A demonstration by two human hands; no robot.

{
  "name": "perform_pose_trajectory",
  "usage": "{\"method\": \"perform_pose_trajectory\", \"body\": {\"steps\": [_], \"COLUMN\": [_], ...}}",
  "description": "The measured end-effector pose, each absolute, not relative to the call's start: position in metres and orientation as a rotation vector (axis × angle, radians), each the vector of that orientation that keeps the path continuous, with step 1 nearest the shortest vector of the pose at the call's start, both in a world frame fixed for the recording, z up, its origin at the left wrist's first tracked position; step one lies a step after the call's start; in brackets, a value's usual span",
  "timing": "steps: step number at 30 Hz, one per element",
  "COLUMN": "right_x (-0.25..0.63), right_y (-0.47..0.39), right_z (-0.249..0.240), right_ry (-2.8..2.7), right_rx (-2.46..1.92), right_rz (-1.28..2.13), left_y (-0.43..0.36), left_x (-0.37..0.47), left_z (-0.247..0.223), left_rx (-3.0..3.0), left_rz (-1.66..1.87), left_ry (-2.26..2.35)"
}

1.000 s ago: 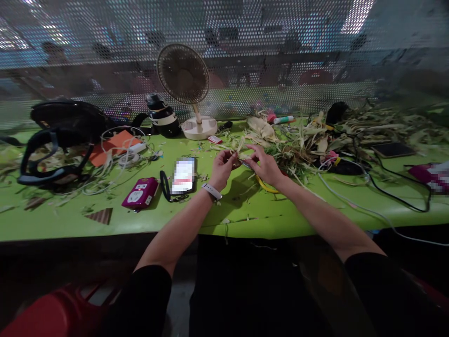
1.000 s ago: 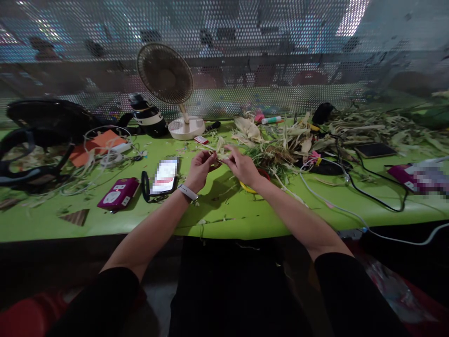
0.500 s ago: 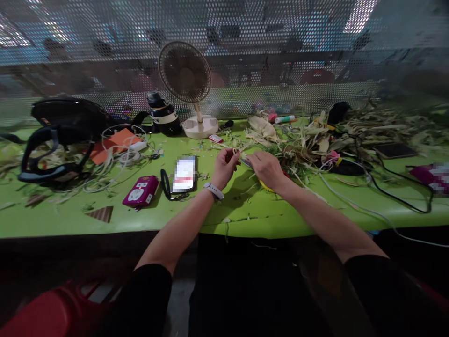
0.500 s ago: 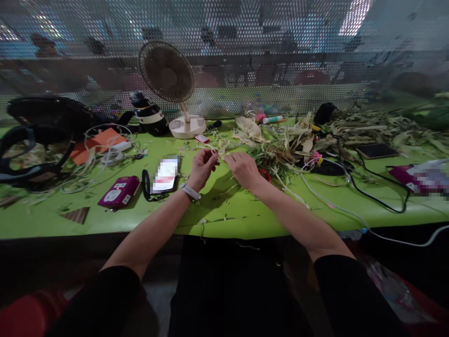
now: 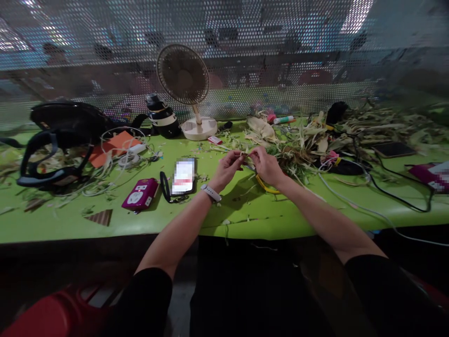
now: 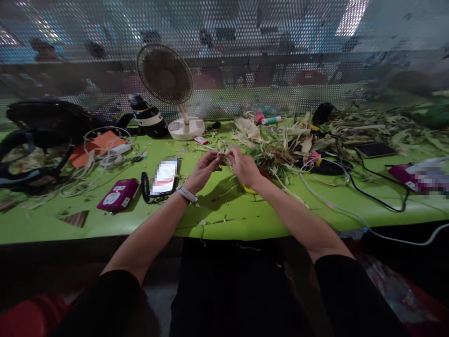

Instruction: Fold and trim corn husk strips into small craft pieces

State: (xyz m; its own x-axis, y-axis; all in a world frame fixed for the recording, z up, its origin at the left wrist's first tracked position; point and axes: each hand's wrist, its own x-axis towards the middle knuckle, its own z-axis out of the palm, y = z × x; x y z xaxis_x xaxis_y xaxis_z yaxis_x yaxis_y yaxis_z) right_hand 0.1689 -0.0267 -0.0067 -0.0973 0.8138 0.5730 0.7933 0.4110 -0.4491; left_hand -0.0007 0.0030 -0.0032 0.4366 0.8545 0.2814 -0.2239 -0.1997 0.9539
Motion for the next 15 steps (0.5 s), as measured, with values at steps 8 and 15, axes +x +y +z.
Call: {"method": "perform_pose_trajectory", "body": {"steps": [8, 15], "right_x": [0.164, 0.169], "right_y": [-0.028, -0.026], "right_z": [-0.004, 0.0], "right_ry": [-1.751, -1.715], "right_rx": [-1.231, -1.224], "right_rz": [0.301, 0.448], "left_y": [0.004, 0.011], "left_x": [0.002, -0.002], "left_z": [-0.01, -0.01], "left_rx": [1.309, 1.107], "left_rz": [1.122, 1.19], "left_ry": [0.59, 0.674]}}
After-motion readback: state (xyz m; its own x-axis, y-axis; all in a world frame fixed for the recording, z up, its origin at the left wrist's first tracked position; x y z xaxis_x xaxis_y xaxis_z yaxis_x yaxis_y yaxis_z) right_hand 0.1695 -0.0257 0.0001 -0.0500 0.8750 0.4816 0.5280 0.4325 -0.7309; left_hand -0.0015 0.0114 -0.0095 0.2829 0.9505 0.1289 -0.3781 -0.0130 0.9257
